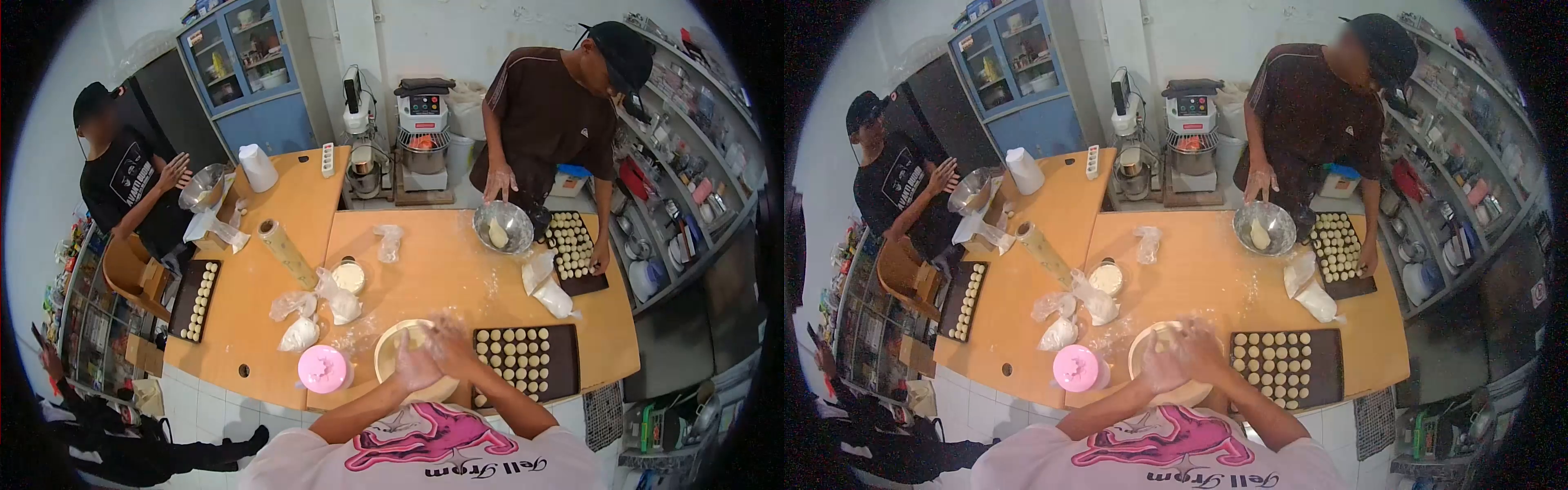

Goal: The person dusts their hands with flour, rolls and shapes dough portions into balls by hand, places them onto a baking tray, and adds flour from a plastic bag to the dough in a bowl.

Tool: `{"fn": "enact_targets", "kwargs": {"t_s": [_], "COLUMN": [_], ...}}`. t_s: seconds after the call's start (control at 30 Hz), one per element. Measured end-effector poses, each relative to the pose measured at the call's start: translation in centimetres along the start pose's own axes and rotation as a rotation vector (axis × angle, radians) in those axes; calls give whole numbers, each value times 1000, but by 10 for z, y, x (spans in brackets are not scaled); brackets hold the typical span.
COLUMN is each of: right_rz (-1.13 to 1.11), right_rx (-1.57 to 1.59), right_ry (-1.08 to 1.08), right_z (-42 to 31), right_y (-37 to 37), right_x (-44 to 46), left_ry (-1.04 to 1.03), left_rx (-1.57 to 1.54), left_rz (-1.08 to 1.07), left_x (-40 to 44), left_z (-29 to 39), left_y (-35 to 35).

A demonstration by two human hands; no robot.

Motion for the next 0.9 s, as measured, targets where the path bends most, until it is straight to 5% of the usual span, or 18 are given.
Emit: {"fn": "enact_targets", "kwargs": {"t_s": [0.07,0.2,0.23,0.33,0.37,0.47,0.57,0.63,0.73,0.8,0.83,0.87,0.9], "right_rz": [342,30,-76,230,294,21,-145,53,863,747,353,-52,-141], "right_rx": [79,194,403,91,32,87,176,199,-213,-127,87,292,253], "right_ry": [-141,450,333,81,54,359,254,91,-193,-48,183,402,246], "right_z": [0,-32,-18,13,3,-20,-2,18,-11,-21,-20,-20,-9], "right_y": [0,-10,-20,-1,2,-26,-12,-12,-57,-52,-25,-12,-10], "right_x": [1,-27,-19,-6,-4,-17,-7,-6,-9,-11,-18,-26,-9], "left_ry": [26,-33,-53,81,78,-49,-49,86,203,91,40,28,19], "left_rx": [81,-39,-93,-389,-400,-41,1,-53,46,-88,-152,-160,-106], "left_rz": [21,-209,-290,-44,-181,-75,-78,42,-70,-281,-390,-291,-128], "left_x": [3,8,9,1,6,18,9,1,8,7,7,5,2], "left_z": [-17,-3,2,-8,-19,-28,-2,-3,-34,-20,-8,-2,-2], "left_y": [-13,-6,-7,8,1,51,-3,-1,6,0,-5,-5,-3]}}
Point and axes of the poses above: each hand's wrist, its own x-axis towards the middle knuckle, its own y-axis out of the back of the hand, z = x × y, the point moved 4 cm from there along x, towards the middle knuckle, and after that the axes turned 5 degrees about -y, right-handed, at the moved point
